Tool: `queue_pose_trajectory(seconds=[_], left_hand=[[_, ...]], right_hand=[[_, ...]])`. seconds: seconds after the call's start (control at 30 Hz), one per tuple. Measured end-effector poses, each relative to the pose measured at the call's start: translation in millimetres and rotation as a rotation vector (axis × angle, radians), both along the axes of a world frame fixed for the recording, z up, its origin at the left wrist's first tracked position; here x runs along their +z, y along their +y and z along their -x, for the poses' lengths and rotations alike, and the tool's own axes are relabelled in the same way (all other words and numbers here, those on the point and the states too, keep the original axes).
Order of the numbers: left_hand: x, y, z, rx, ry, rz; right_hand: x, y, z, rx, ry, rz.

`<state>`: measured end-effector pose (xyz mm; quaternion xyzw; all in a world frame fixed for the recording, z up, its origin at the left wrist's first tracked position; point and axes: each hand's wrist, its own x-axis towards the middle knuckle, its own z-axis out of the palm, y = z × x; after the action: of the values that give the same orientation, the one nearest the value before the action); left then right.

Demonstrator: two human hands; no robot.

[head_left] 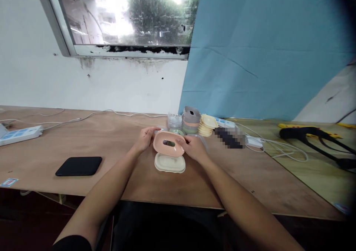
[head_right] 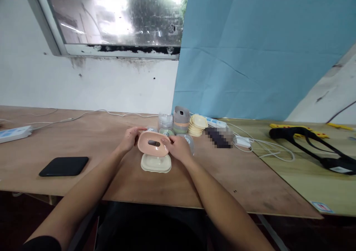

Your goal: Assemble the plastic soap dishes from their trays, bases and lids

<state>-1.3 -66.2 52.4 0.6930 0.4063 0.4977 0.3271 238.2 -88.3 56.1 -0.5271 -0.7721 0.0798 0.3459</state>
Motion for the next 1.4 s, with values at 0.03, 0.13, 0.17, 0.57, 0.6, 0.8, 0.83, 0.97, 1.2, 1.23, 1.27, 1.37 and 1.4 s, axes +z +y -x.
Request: queue_pose_trajectory(seconds=[0.03,0.13,0.17,0.57,0.6,0.8,0.83,0.97,1.2,1.23,1.27,1.37,1.4], left_hand=[[1.5,-2.1,0.0,-0.024,0.059,-0.014],[5.5,-8.0,0.6,-0.042,0.303,-0.070],[6.3,-9.2,0.7,-0.035,0.377,-0.076],[7.4,-9.8,0.0,-0.126,0.613,-0.014],[7.2,-9.9,0.0,-0.136,0.623,-0.010],[5.9,-9.5,-0.5,-0.188,0.701,-0.001],[6.2,-9.6,-0.8,-0.189,0.735,0.008],[9.1,-11.4,-2.5,-0.146,0.867,0.063],[8.3,-9.8,-4.0,-0.177,0.978,0.040],[7.1,-8.9,-4.1,-0.178,0.984,0.034],[5.9,-8.1,-4.2,-0.175,0.985,0.030],[3.8,-6.5,-4.2,-0.168,0.967,0.040],[3.7,-6.3,-4.1,-0.164,0.961,0.050]], right_hand=[[-0.4,1.3,-1.8,-0.012,-0.026,0.013],[-1.9,4.3,-6.3,-0.054,-0.119,0.039],[-2.3,5.1,-7.3,-0.066,-0.139,0.039],[0.1,2.3,-7.3,0.164,-0.209,0.019],[-0.4,3.0,-8.2,0.177,-0.224,0.025],[-4.3,6.6,-10.9,0.251,-0.237,0.079],[-4.9,6.6,-10.8,0.256,-0.234,0.092],[-5.8,6.0,-10.4,0.229,-0.337,0.117],[-3.1,6.0,-9.3,0.163,-0.543,0.166],[-2.7,5.6,-8.5,0.154,-0.551,0.171],[-2.3,5.0,-7.6,0.145,-0.560,0.175],[-0.8,1.9,-4.3,0.127,-0.591,0.175],[-0.2,0.6,-3.2,0.124,-0.598,0.172]])
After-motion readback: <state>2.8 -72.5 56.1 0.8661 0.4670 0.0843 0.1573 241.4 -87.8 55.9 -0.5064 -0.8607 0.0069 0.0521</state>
